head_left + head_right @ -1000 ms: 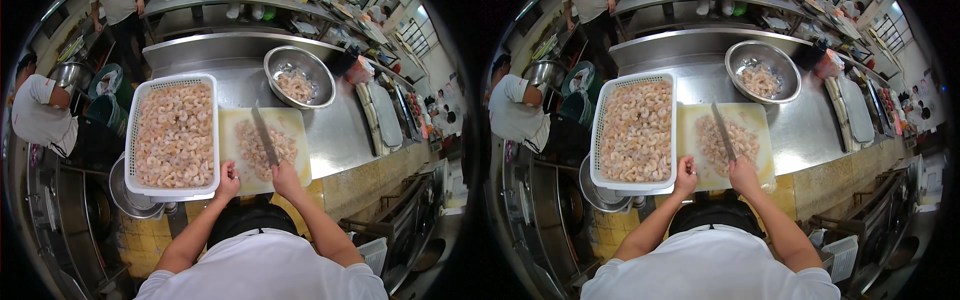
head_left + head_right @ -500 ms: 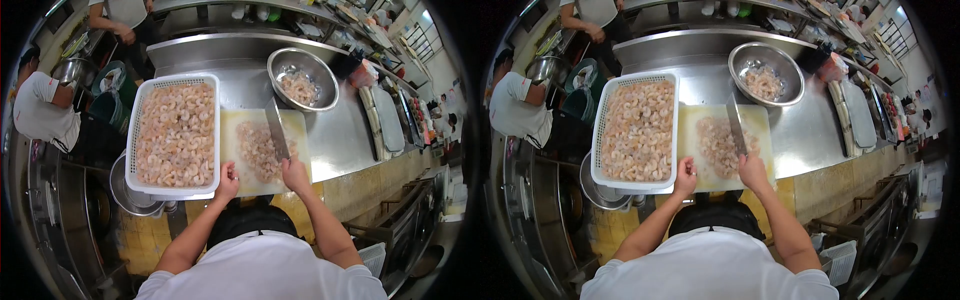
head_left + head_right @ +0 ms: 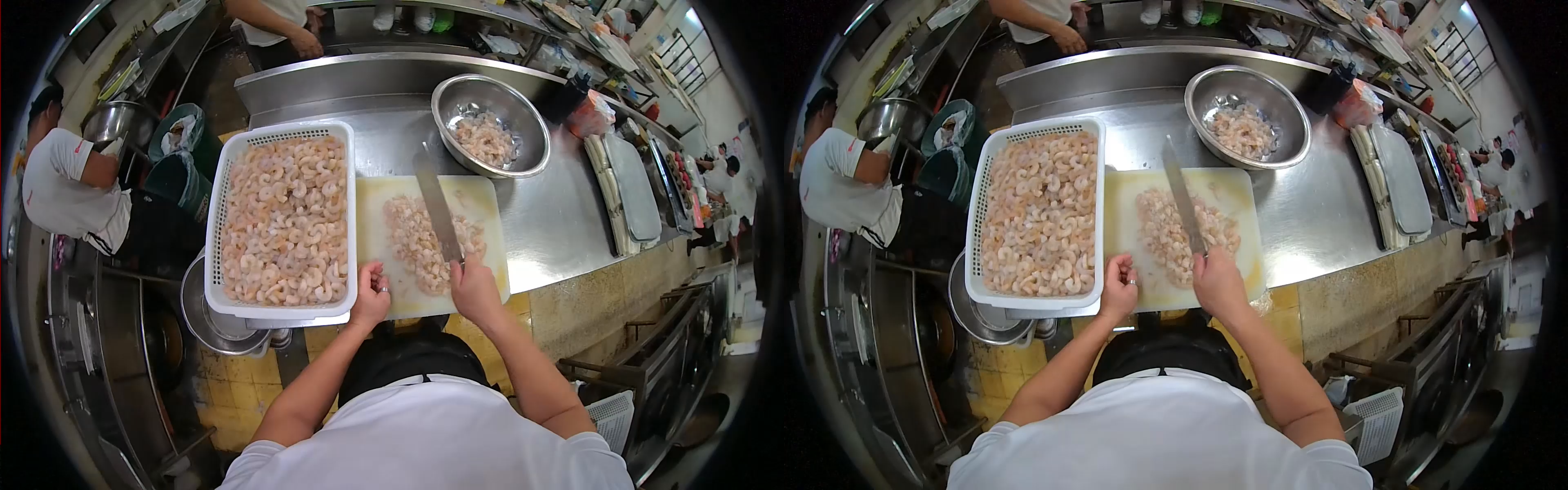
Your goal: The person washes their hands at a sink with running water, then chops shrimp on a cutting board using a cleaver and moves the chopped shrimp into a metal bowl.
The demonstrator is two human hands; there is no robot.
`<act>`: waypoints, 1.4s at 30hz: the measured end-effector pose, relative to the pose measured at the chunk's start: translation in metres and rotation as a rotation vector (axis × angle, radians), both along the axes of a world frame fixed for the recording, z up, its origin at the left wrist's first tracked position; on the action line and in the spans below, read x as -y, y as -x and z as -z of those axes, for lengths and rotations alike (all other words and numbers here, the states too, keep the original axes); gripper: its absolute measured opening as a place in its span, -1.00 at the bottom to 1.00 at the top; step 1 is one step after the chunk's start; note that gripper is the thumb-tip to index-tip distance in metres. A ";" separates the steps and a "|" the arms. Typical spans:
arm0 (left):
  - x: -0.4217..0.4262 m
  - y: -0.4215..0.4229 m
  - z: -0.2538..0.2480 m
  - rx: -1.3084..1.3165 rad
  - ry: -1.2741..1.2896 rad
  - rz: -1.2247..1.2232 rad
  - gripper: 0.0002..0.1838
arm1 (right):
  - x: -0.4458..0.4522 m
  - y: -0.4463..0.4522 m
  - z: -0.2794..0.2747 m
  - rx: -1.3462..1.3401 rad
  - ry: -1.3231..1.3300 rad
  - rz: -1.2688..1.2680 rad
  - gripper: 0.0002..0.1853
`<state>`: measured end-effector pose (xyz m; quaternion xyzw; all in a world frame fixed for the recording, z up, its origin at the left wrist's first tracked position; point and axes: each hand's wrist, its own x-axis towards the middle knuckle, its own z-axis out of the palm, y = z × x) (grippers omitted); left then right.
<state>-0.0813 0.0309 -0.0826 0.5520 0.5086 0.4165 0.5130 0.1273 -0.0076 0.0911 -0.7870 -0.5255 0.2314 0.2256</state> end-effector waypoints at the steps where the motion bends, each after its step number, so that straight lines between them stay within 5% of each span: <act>1: 0.000 0.001 0.003 -0.005 -0.020 0.002 -0.63 | 0.001 0.006 0.007 0.015 0.009 -0.033 -0.67; 5: 0.001 0.003 0.002 0.000 -0.001 0.023 -0.62 | 0.005 0.012 0.056 0.074 0.012 -0.099 -0.67; 10: 0.000 0.002 0.015 0.052 -0.013 0.021 -0.62 | 0.004 0.024 0.013 0.075 0.045 -0.107 -0.67; 16: -0.002 0.003 0.004 -0.001 -0.003 0.027 -0.61 | -0.004 0.022 0.042 0.125 0.079 -0.127 -0.65; 22: 0.000 0.003 0.012 0.000 -0.015 0.029 -0.60 | 0.012 0.013 0.012 0.104 0.056 -0.138 -0.62; 26: -0.001 0.004 0.006 0.000 0.003 0.048 -0.60 | 0.014 0.000 0.054 0.113 0.081 -0.125 -0.65; 31: 0.000 0.003 0.001 -0.013 -0.072 0.039 -0.61 | 0.015 0.003 0.003 0.098 0.057 -0.049 -0.66; 38: 0.000 0.004 0.004 -0.021 -0.043 0.028 -0.62 | 0.008 -0.015 0.043 0.128 0.033 -0.057 -0.65; 42: 0.000 0.003 0.007 0.008 -0.023 0.024 -0.61 | 0.007 -0.011 0.014 0.101 0.064 -0.023 -0.65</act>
